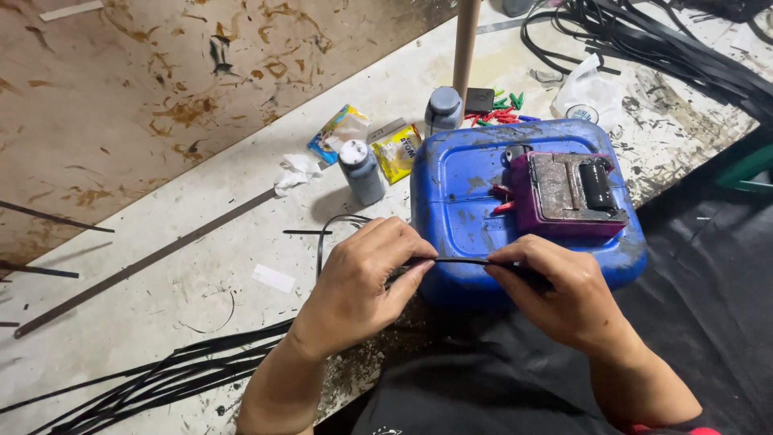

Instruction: Applying edge paint to leather strips using an applicator and hanging them on a rack with clothespins to dry.

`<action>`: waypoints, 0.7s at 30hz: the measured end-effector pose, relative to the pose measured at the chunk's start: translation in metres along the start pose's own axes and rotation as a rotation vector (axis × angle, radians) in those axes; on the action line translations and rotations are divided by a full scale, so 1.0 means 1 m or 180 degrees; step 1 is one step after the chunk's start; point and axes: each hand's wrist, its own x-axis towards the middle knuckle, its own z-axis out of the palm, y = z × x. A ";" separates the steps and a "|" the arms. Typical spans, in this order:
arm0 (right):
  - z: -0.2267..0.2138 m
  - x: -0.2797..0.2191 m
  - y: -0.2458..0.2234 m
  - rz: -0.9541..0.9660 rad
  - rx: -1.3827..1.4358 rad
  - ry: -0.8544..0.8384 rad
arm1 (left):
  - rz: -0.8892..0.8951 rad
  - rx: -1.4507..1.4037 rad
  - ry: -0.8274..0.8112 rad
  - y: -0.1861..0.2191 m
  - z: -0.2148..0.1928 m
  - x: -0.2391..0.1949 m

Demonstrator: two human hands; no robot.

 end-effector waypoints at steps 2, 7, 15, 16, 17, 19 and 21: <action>0.002 -0.002 -0.001 -0.0036 -0.0152 0.0062 | 0.0023 0.0012 -0.0013 -0.001 0.000 0.000; 0.006 -0.003 -0.005 -0.0120 -0.0225 0.0169 | 0.0085 0.0067 -0.0019 0.001 -0.004 0.000; -0.059 -0.015 -0.007 -0.0035 -0.0799 -0.0164 | -0.0252 -0.0196 -0.0029 -0.035 -0.055 -0.009; -0.070 -0.017 -0.008 0.0052 -0.0895 -0.0179 | -0.0466 -0.0328 -0.0070 -0.042 -0.063 -0.009; -0.075 -0.015 -0.006 0.0075 -0.0940 -0.0144 | -0.0417 -0.0356 -0.0094 -0.051 -0.060 -0.007; -0.085 -0.012 -0.002 0.0092 -0.1184 -0.0520 | -0.0940 -0.0335 -0.0200 -0.069 -0.053 -0.005; -0.081 0.000 -0.005 0.0047 -0.1217 -0.0591 | -0.0691 -0.0446 -0.0427 -0.053 -0.028 0.014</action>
